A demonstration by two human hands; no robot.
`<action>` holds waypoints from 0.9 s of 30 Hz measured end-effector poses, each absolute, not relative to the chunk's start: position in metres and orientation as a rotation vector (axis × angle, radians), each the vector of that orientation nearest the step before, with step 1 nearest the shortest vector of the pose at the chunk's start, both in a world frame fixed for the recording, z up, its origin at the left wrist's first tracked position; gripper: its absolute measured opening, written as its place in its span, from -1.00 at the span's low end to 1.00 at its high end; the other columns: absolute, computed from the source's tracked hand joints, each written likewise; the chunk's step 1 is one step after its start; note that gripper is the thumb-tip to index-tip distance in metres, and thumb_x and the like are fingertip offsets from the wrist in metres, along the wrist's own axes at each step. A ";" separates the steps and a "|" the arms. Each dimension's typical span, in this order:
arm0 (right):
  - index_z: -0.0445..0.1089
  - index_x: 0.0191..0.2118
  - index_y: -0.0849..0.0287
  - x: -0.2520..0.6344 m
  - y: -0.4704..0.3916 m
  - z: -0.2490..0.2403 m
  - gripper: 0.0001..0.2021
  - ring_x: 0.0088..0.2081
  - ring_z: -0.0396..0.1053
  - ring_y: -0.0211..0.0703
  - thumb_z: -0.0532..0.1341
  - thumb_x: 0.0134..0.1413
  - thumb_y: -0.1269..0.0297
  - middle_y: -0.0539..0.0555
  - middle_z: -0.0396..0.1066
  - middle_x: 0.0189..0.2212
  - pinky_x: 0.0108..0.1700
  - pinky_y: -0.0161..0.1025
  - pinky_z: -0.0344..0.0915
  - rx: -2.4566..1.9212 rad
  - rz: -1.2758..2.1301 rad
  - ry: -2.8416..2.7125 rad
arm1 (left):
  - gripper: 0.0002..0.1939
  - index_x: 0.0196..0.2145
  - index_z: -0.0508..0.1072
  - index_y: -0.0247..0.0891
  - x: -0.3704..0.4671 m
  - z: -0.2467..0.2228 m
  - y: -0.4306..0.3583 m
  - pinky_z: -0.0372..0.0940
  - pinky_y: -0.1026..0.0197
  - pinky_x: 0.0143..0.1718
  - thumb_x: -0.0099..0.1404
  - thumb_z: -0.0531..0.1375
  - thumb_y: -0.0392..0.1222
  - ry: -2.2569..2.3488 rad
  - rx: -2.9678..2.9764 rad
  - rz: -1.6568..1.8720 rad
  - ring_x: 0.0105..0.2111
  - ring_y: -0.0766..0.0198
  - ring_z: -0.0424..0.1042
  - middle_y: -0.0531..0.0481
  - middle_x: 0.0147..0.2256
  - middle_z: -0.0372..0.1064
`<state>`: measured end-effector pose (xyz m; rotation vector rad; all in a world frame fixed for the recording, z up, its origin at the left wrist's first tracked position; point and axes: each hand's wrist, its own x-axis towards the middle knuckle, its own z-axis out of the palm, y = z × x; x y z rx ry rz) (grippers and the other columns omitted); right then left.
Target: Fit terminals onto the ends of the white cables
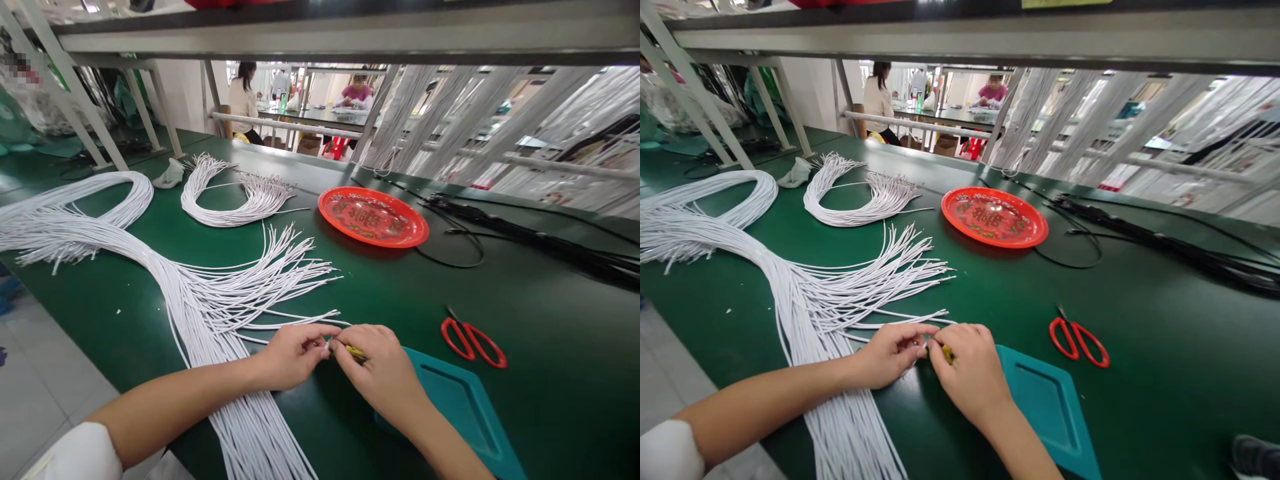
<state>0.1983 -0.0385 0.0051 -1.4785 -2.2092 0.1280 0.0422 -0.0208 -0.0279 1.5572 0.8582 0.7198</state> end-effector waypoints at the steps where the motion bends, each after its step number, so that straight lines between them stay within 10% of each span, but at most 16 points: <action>1: 0.30 -0.62 0.13 0.198 -0.039 0.005 -0.75 -0.47 0.29 -0.28 0.04 0.01 0.31 -0.04 0.38 -0.60 -0.25 -0.25 0.05 -1.475 0.118 -2.191 | -0.63 -0.06 0.37 -0.27 0.042 -0.027 -0.021 0.08 0.38 -0.51 0.15 0.06 -0.27 0.859 1.587 0.720 -0.56 0.45 0.08 0.09 -0.51 0.19; 14: 0.38 -0.22 0.08 0.236 -0.051 -0.003 -0.75 -0.26 0.35 -0.08 0.12 -0.03 0.16 0.06 0.45 -0.32 -0.13 -0.04 0.06 -1.679 -0.188 -2.461 | -0.59 -0.01 0.31 -0.27 0.043 -0.040 -0.016 0.05 0.41 -0.58 0.15 0.09 -0.27 0.870 1.406 0.654 -0.63 0.51 0.09 0.09 -0.48 0.22; 27: 0.42 -0.35 0.14 0.223 -0.047 0.005 -0.85 -0.27 0.32 0.06 0.22 -0.17 0.34 0.11 0.44 -0.43 -0.04 0.24 -0.06 -1.800 -0.260 -2.707 | -0.55 0.02 0.27 -0.26 0.047 -0.054 -0.016 0.06 0.40 -0.60 0.15 0.10 -0.24 0.871 1.305 0.581 -0.64 0.52 0.14 0.10 -0.48 0.21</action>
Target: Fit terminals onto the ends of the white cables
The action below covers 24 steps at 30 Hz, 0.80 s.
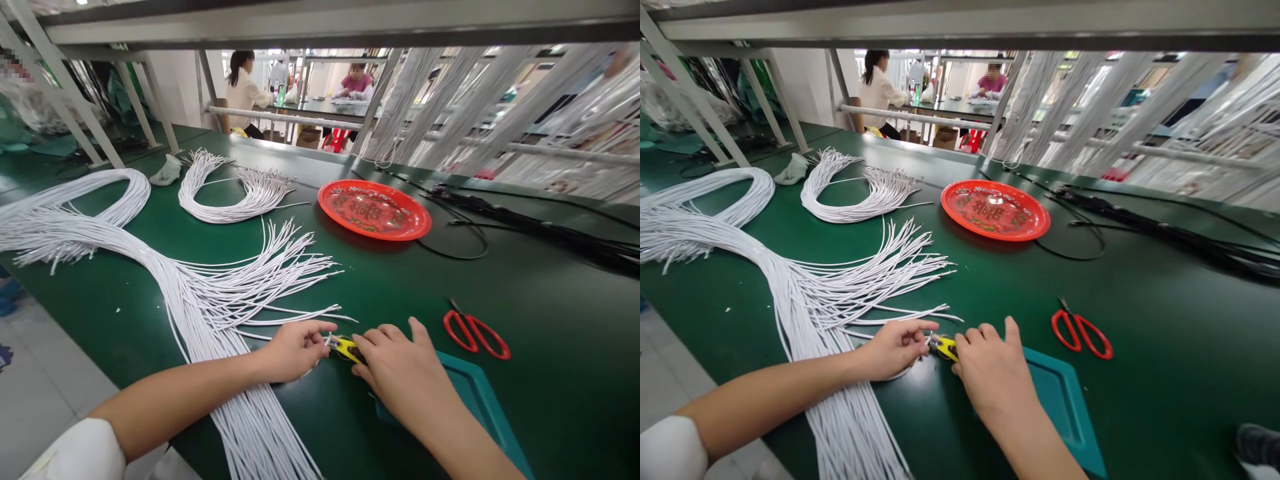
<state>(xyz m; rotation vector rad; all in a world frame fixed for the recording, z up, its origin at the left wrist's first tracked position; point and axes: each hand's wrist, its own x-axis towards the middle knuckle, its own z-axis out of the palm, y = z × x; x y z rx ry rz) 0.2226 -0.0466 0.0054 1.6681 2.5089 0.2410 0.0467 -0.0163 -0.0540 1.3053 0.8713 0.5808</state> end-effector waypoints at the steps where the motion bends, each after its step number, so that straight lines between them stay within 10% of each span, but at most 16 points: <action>1: 0.41 -0.39 0.15 0.220 -0.046 0.006 -0.89 -0.27 0.32 0.05 0.21 -0.17 0.37 0.11 0.43 -0.45 -0.04 0.24 -0.06 1.664 0.225 2.501 | -0.55 0.02 0.27 -0.25 0.047 -0.056 -0.017 0.06 0.40 -0.60 0.14 0.10 -0.24 0.873 1.304 0.578 -0.64 0.52 0.14 0.10 -0.49 0.20; 11: 0.38 -0.50 0.15 0.223 -0.044 0.003 -0.87 -0.33 0.35 -0.04 0.11 -0.09 0.45 0.08 0.41 -0.53 -0.02 0.24 -0.09 1.703 0.048 2.593 | -0.54 0.01 0.30 -0.29 0.050 -0.062 -0.014 0.07 0.38 -0.56 0.11 0.12 -0.23 0.946 1.411 0.530 -0.60 0.48 0.14 0.12 -0.52 0.20; 24: 0.33 -0.09 0.18 0.232 -0.047 -0.008 -0.56 -0.19 0.34 0.07 0.22 -0.16 0.13 0.17 0.46 -0.31 -0.02 0.27 -0.02 1.798 0.033 2.551 | -0.57 -0.03 0.33 -0.32 0.048 -0.050 -0.013 0.08 0.37 -0.52 0.10 0.10 -0.27 1.007 1.374 0.544 -0.59 0.48 0.14 0.11 -0.52 0.20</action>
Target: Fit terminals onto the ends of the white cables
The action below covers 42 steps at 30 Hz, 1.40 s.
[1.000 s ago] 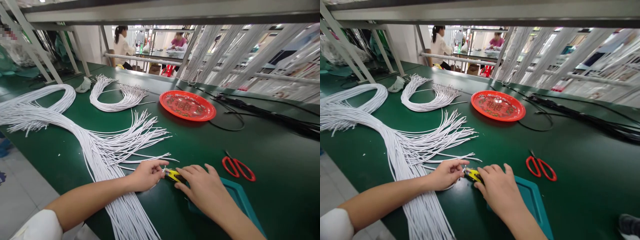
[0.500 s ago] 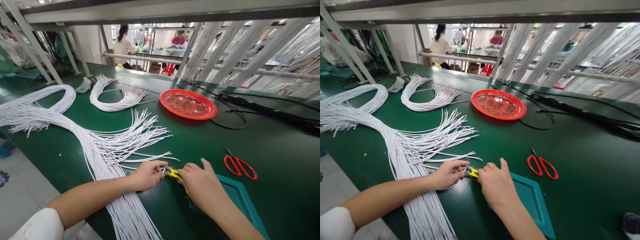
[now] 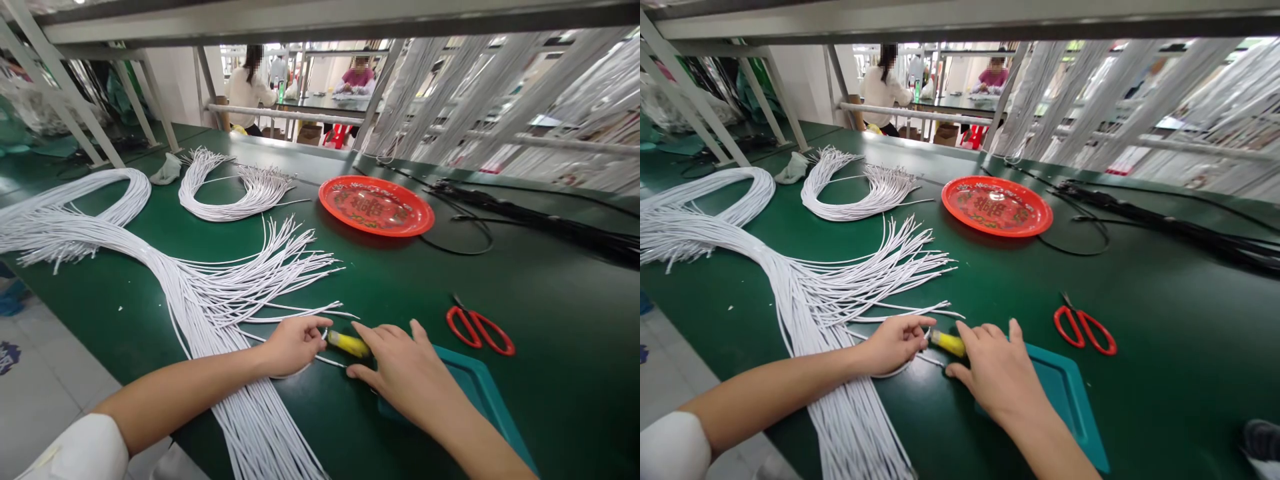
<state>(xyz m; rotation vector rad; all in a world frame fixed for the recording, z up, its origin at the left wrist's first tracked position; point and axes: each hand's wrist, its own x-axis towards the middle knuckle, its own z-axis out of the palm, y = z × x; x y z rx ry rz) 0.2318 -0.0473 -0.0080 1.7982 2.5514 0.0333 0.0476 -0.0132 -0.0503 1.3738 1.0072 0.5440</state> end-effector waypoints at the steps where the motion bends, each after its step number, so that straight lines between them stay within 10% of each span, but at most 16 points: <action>1: 0.34 -0.09 0.17 0.232 -0.047 -0.008 -0.56 -0.19 0.34 0.06 0.21 -0.15 0.11 0.17 0.46 -0.31 -0.02 0.26 -0.03 1.804 0.036 2.567 | -0.57 -0.03 0.33 -0.32 0.048 -0.050 -0.013 0.08 0.37 -0.52 0.10 0.10 -0.27 1.012 1.357 0.542 -0.60 0.48 0.14 0.11 -0.52 0.20; 11: 0.34 -0.09 0.12 0.237 -0.046 -0.008 -0.58 -0.16 0.34 0.01 0.12 -0.05 0.00 0.14 0.44 -0.24 0.03 0.27 -0.06 1.943 -0.173 2.677 | -0.54 -0.01 0.30 -0.30 0.043 -0.042 -0.009 0.05 0.40 -0.57 0.10 0.12 -0.23 0.986 1.296 0.737 -0.62 0.52 0.07 0.10 -0.48 0.23; 19: 0.45 -0.31 0.15 0.201 -0.054 0.007 -0.74 -0.34 0.36 -0.16 0.04 0.08 0.18 0.10 0.44 -0.40 -0.27 -0.22 0.28 2.327 0.087 2.955 | -0.58 -0.06 0.35 -0.31 0.043 -0.023 -0.018 0.13 0.38 -0.54 0.09 0.16 -0.20 0.952 1.366 0.868 -0.60 0.49 0.14 0.04 -0.44 0.30; 31: 0.46 -0.46 0.23 0.181 -0.049 -0.017 -0.63 -0.55 0.26 -0.22 0.20 -0.19 -0.03 0.02 0.36 -0.63 -0.53 -0.32 0.23 2.864 -1.945 2.169 | -0.73 -0.26 0.49 -0.33 0.042 -0.018 -0.017 0.05 0.38 -0.53 0.08 0.14 -0.18 0.844 1.472 0.750 -0.57 0.45 0.08 0.06 -0.52 0.28; 37: 0.43 -0.19 0.24 0.183 -0.048 -0.013 -0.48 -0.49 0.28 -0.23 0.23 -0.24 -0.06 0.09 0.44 -0.35 -0.46 -0.30 0.29 3.131 -1.692 1.973 | -0.77 -0.35 0.53 -0.26 0.042 -0.007 -0.004 0.09 0.36 -0.48 0.06 0.17 -0.14 1.070 1.564 0.817 -0.51 0.38 0.21 0.04 -0.49 0.39; 42: 0.35 -0.10 0.26 0.183 -0.057 -0.010 -0.43 -0.60 0.25 -0.29 0.11 -0.11 -0.11 0.03 0.40 -0.51 -0.51 -0.32 0.29 3.035 -1.732 2.072 | -0.79 -0.46 0.51 -0.31 0.033 -0.003 0.040 0.15 0.33 -0.53 0.02 0.20 -0.10 1.254 1.385 1.037 -0.64 0.40 0.24 0.08 -0.63 0.33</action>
